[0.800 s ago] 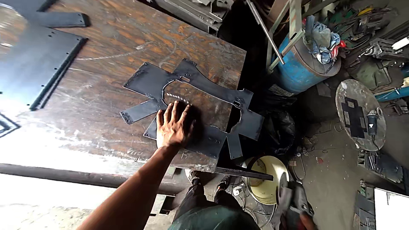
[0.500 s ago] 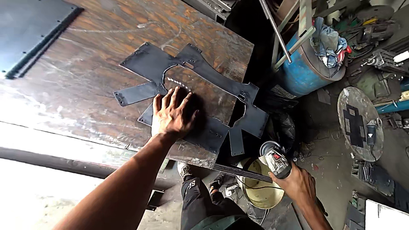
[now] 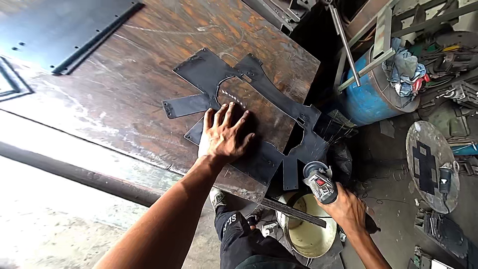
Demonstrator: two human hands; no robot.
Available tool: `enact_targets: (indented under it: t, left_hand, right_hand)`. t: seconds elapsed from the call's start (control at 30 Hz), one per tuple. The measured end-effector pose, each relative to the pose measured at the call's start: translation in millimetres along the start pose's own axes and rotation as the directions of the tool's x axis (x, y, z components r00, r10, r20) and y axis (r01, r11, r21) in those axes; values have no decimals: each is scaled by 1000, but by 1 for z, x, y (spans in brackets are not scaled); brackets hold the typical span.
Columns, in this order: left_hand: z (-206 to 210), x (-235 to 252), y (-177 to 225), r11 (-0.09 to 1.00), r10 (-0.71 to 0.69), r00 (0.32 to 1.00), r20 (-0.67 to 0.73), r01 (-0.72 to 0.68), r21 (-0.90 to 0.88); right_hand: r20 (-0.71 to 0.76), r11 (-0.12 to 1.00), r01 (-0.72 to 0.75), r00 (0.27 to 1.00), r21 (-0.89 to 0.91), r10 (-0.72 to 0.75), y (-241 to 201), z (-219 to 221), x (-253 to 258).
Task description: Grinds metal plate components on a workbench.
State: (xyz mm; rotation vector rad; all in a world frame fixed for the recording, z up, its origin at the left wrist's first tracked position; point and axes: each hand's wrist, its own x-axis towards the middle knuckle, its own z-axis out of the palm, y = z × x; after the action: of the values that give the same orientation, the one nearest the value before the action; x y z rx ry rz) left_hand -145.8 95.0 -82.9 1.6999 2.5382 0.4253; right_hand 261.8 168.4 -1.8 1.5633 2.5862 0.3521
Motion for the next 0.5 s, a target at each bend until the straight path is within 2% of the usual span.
enact_targets:
  t: [0.33, 0.5]
  left_hand:
    - [2, 0, -2, 1000, 1, 1000, 3, -1, 7]
    - [3, 0, -3, 1000, 9, 1000, -17, -9, -5]
  right_hand:
    - [-30, 998, 66, 997, 1, -66, -12, -12, 30]
    - [114, 999, 13, 994, -50, -7, 32, -7, 11]
